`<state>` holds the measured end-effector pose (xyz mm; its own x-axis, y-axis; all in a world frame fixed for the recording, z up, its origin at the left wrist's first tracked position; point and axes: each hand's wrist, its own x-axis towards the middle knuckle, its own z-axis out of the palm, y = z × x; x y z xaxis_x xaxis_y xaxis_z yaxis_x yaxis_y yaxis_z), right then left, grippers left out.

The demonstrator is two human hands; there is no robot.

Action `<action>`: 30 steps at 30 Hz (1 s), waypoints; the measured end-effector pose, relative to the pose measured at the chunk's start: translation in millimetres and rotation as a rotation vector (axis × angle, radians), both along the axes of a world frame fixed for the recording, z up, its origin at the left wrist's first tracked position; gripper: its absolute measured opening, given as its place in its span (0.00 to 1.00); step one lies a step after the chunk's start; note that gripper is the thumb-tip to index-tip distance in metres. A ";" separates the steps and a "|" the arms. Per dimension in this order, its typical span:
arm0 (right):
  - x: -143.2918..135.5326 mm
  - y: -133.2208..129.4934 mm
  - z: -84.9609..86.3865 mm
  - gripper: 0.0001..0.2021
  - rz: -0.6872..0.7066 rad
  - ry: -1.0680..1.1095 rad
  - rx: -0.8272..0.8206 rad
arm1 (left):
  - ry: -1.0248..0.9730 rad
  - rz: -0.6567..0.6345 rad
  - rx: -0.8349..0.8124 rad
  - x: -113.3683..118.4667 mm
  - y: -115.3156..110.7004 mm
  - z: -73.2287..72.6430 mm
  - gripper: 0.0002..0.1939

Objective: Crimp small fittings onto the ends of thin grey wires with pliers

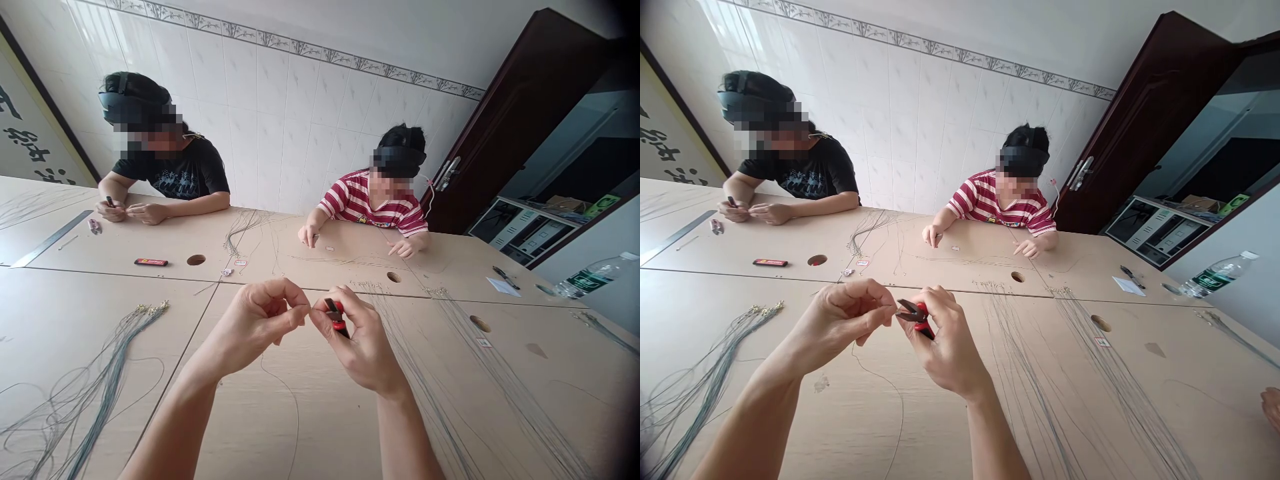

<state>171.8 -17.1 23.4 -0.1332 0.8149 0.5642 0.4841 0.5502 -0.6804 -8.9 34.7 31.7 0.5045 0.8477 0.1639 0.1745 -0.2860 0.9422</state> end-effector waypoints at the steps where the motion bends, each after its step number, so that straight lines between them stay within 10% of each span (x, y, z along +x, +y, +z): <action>1: 0.2 0.2 0.3 0.08 0.001 0.003 -0.005 | -0.003 -0.002 -0.002 -0.4 0.3 0.0 0.12; 30: -0.5 -1.3 1.4 0.07 0.007 0.018 -0.057 | 0.021 -0.036 -0.025 -1.1 -1.4 3.6 0.12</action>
<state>171.3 -18.5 24.8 -0.1292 0.8451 0.5188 0.4675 0.5133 -0.7196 -10.0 33.3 35.3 0.5378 0.8327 0.1317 0.1842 -0.2685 0.9455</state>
